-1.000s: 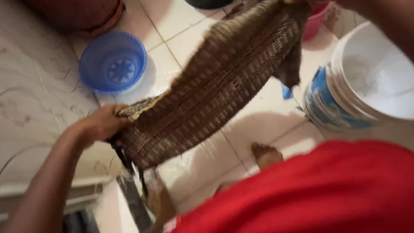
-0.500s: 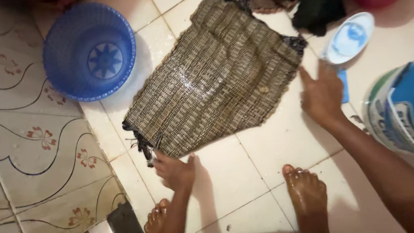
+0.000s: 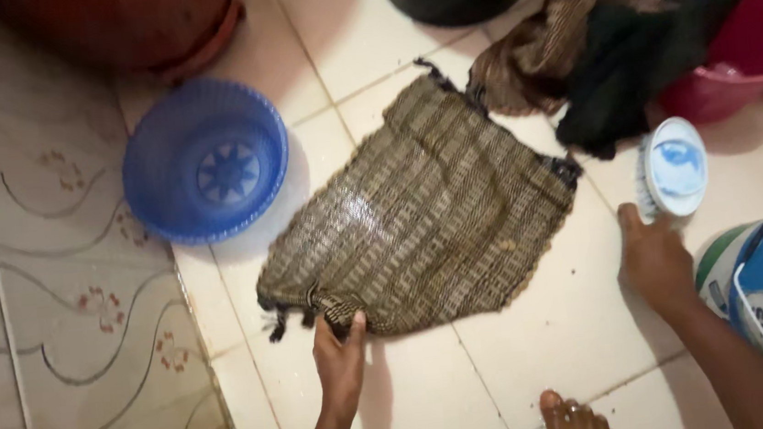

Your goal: The person washes a woven mat by hand on the floor, using water from a bucket and a faucet, scrubbing it with a small brush and soap, and rinsing it repeatedly.

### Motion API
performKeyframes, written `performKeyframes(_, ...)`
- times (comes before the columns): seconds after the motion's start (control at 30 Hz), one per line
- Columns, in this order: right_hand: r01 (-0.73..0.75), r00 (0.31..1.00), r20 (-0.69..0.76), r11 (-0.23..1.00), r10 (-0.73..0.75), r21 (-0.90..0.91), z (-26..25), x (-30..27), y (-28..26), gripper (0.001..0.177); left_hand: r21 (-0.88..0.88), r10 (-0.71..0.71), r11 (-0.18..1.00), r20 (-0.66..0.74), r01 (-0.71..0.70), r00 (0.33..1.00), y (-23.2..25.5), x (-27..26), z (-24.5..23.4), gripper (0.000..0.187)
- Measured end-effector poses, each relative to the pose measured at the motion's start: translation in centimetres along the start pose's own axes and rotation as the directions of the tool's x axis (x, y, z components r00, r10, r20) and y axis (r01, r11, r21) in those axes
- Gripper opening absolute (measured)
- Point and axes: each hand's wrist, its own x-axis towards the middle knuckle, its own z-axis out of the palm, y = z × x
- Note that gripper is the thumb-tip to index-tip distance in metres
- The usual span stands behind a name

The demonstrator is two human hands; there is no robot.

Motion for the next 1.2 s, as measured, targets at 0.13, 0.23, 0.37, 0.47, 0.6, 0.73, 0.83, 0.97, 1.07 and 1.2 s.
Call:
performKeyframes(0.13, -0.316, 0.932, 0.317, 0.823, 0.176, 0.473, 1.2, 2.9, 0.2, 0.048, -0.403, -0.029, 0.913, 0.092, 0.064, 0.995, 3.6, -0.4, -0.7, 0.069)
performKeyframes(0.23, -0.621, 0.784, 0.612, 0.167, 0.104, 0.766, 0.9, 3.6, -1.6, 0.05, -0.64, -0.363, 0.647, 0.22, 0.415, 0.906, 3.7, -1.3, -0.1, 0.078)
performKeyframes(0.37, -0.569, 0.822, 0.547, 0.207, 0.159, 0.796, 1.4, 4.9, -5.2, 0.046, -0.75, -0.332, 0.448, 0.366, 0.487, 0.869, 2.9, -2.4, 0.6, 0.079)
performKeyframes(0.47, -0.416, 0.909, 0.333, 0.599, 0.251, 0.685, 2.0, 7.4, -5.9, 0.062, -0.652, -0.237, 0.595, 0.416, 0.47, 0.878, 3.3, -2.5, -0.2, 0.078)
performKeyframes(0.6, -0.104, 0.99, 0.127, 0.892, 0.053, 0.44, 2.8, 9.8, -5.3, 0.082, -0.345, -0.191, 0.86, 0.464, 0.375, 0.865, 3.3, -1.4, 0.1, 0.045)
performKeyframes(0.73, -0.206, 0.946, 0.313, 0.907, 0.089, 0.367, 3.4, 7.9, -6.5, 0.061, 0.474, 0.032, 0.87, 0.217, -0.134, 0.976, 2.9, -1.6, 1.2, 0.006)
performKeyframes(0.83, -0.239, 0.896, 0.443, 0.876, 0.032, 0.419, 4.0, 6.8, -7.6, 0.046, 0.5, 0.464, 0.743, 0.094, -0.445, 0.881, 1.6, -1.9, 1.5, 0.009)
performKeyframes(0.97, -0.229, 0.788, 0.596, 0.826, -0.154, 0.516, 4.8, 3.9, -10.7, 0.036, 0.517, 0.779, 0.498, 0.086, -0.696, 0.621, 0.4, -0.7, 0.2, 0.017)
performKeyframes(1.07, -0.276, 0.815, 0.563, 0.761, -0.138, 0.587, 3.5, 4.6, -10.4, 0.034, 0.09, 0.037, 0.995, 0.158, -0.052, 0.987, 1.8, -0.1, -2.4, 0.026)
performKeyframes(1.2, -0.337, 0.927, 0.341, 0.739, 0.154, 0.583, -3.5, 9.9, -2.0, 0.043, -0.033, 0.089, 0.996, 0.011, -0.089, 0.996, 2.3, -1.0, -5.1, 0.036)
